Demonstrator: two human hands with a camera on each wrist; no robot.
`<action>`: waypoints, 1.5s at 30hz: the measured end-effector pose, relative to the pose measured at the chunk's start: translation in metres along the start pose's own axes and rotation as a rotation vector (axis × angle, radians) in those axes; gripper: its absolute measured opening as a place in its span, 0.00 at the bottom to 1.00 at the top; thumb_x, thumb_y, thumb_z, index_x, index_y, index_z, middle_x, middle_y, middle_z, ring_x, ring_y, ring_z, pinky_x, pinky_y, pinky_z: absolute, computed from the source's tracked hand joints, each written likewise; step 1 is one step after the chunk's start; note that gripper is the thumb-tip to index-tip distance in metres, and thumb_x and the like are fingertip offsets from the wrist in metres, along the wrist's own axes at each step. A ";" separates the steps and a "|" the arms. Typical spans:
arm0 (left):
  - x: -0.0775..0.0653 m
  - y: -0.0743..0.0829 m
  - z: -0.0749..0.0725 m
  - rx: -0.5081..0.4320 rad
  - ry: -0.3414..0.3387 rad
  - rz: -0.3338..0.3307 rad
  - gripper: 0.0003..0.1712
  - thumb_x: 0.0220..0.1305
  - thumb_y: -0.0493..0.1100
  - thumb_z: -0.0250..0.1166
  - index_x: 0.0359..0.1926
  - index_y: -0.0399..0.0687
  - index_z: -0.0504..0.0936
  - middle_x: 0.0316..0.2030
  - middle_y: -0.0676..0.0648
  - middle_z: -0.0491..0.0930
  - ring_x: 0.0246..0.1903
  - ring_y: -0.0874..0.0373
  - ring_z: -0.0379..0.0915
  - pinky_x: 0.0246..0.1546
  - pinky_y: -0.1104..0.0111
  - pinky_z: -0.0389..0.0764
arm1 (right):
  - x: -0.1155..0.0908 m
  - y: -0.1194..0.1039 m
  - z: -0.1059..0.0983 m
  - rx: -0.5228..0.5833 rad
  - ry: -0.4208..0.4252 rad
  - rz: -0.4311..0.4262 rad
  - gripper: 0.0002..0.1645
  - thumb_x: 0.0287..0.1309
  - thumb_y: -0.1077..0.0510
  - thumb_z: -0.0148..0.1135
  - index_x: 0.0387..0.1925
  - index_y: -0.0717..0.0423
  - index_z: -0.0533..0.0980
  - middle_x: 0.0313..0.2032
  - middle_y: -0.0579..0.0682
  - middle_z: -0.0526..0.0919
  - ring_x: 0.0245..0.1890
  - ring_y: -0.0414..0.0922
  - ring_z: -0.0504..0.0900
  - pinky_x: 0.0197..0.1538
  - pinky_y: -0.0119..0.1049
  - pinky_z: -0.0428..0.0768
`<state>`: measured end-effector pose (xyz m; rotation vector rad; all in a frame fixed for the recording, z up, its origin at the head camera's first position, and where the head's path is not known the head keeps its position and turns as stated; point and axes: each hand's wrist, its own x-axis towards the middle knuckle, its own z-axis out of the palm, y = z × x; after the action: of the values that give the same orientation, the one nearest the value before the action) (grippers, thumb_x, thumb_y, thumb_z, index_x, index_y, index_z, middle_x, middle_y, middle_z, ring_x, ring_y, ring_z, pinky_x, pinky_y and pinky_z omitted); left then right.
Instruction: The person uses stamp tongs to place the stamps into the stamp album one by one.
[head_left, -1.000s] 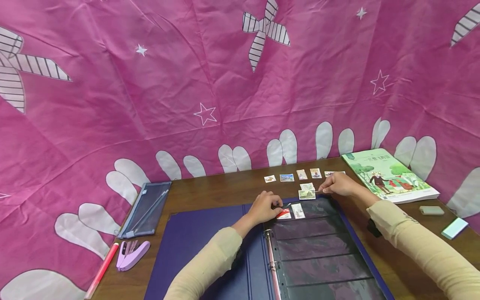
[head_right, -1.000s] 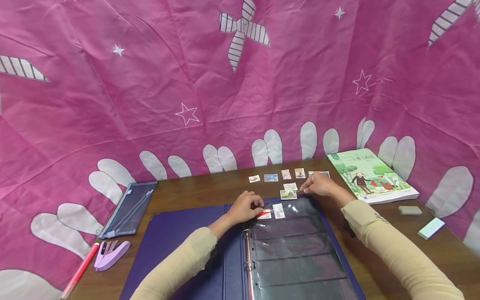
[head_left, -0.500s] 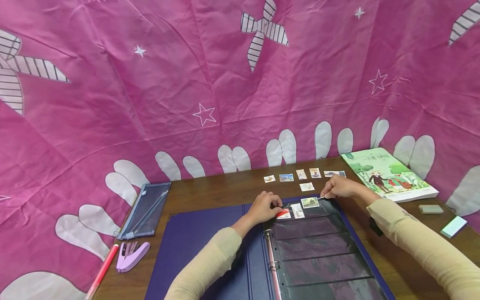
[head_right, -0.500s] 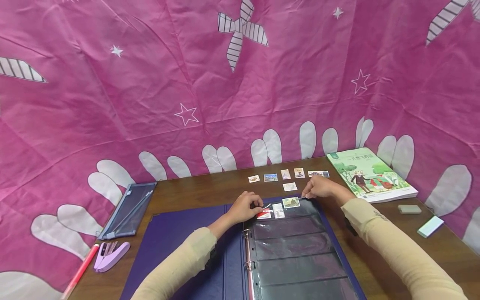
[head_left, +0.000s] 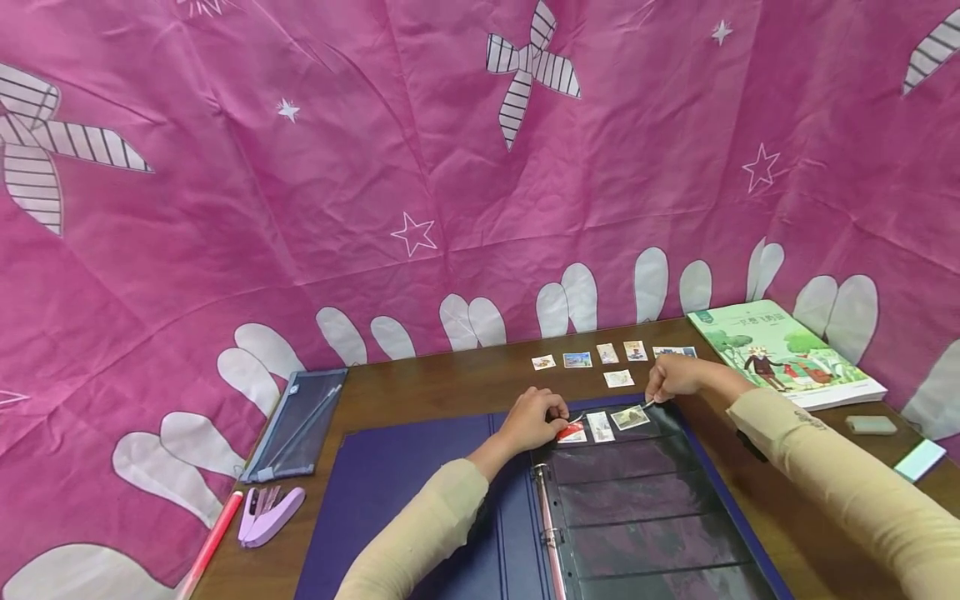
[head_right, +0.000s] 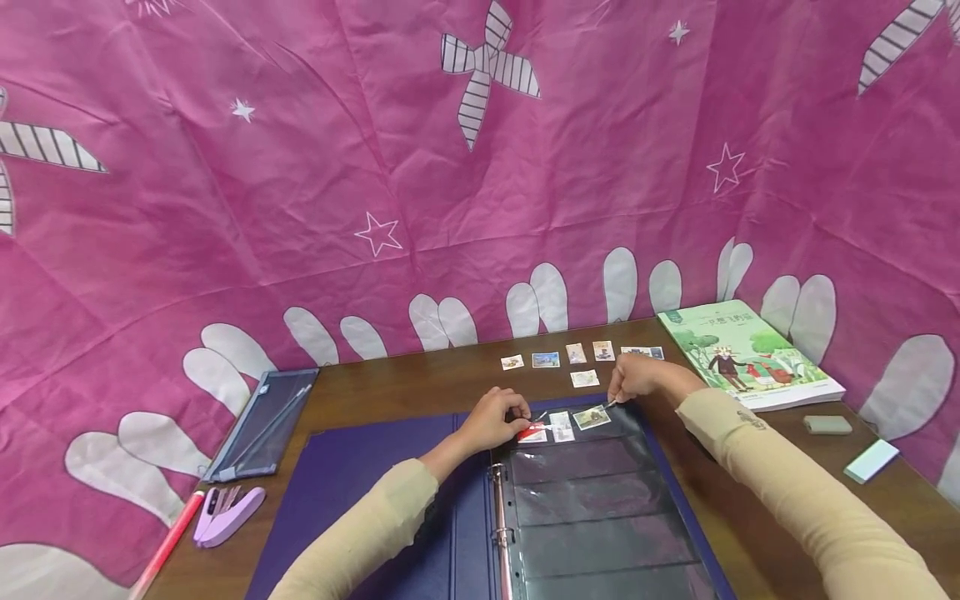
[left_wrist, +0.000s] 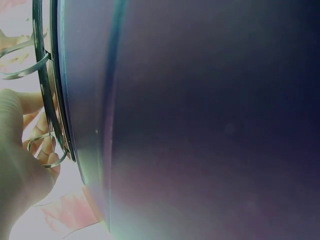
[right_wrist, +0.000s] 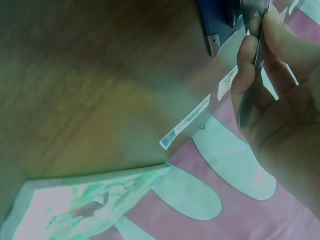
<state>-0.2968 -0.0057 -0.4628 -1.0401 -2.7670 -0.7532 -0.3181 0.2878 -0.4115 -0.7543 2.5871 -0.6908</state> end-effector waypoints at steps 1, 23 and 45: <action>0.000 0.000 0.001 0.002 0.004 0.001 0.02 0.51 0.42 0.67 0.27 0.54 0.81 0.25 0.55 0.76 0.29 0.67 0.61 0.36 0.77 0.60 | 0.001 -0.001 -0.001 -0.006 -0.016 -0.009 0.07 0.43 0.73 0.61 0.26 0.67 0.83 0.24 0.52 0.83 0.23 0.31 0.69 0.27 0.23 0.70; 0.003 -0.005 -0.008 0.026 -0.008 -0.007 0.02 0.52 0.43 0.66 0.28 0.54 0.80 0.26 0.55 0.77 0.30 0.66 0.61 0.37 0.76 0.60 | 0.026 -0.005 -0.019 -0.090 -0.206 -0.012 0.12 0.39 0.75 0.60 0.28 0.64 0.84 0.23 0.47 0.81 0.23 0.32 0.69 0.26 0.22 0.67; -0.001 -0.003 0.002 -0.043 -0.030 -0.071 0.03 0.53 0.44 0.67 0.30 0.52 0.83 0.26 0.55 0.77 0.30 0.67 0.61 0.35 0.78 0.61 | 0.021 -0.005 -0.014 -0.155 -0.265 -0.034 0.08 0.39 0.71 0.64 0.26 0.62 0.85 0.26 0.50 0.84 0.25 0.28 0.68 0.30 0.22 0.69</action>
<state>-0.2979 -0.0070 -0.4657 -0.9735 -2.8389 -0.8157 -0.3389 0.2770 -0.4017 -0.8748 2.4086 -0.3729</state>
